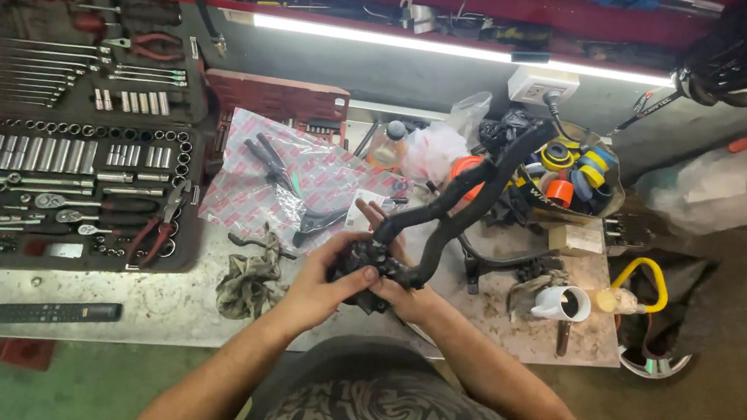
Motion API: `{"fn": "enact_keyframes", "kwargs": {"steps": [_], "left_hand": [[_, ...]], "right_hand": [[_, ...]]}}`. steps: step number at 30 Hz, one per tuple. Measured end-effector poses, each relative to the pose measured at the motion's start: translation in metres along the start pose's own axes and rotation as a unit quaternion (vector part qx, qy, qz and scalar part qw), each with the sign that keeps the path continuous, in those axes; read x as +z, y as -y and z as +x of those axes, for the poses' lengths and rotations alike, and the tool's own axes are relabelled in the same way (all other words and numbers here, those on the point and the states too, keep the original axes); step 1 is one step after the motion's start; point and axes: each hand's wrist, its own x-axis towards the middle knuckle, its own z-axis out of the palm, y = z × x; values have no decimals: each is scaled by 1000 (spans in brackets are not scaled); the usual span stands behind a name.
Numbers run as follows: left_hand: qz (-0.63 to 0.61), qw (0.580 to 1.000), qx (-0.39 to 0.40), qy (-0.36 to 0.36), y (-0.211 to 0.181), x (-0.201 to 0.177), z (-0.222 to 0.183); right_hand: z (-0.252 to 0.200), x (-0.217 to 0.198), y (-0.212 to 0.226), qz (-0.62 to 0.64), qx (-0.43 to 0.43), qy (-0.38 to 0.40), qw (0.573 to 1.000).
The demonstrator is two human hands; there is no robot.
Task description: Adjusting and securing metal clips on a rubber hose assembly using hands and tools.
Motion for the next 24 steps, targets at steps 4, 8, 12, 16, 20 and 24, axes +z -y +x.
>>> {"fn": "enact_keyframes", "kwargs": {"steps": [4,8,12,16,20,24], "left_hand": [[101,994,25,-30,-30,-5,-8],[363,915,176,-12,-80,-19,-9],[500,822,265,60,-93,-20,-6],[506,810,279,100,-87,-22,-6],[379,885,256,90,-80,-34,-14],[173,959,217,-53,-38,-44,-26]], "right_hand": [[-10,-8,19,-104,15,62,993],[-36,-23,38,-294,102,191,931],[-27,-23,60,-392,-318,1,863],[7,-28,44,-480,-209,124,843],[7,-23,-11,-374,-103,212,897],[1,1,-37,-392,-86,135,906]]}}
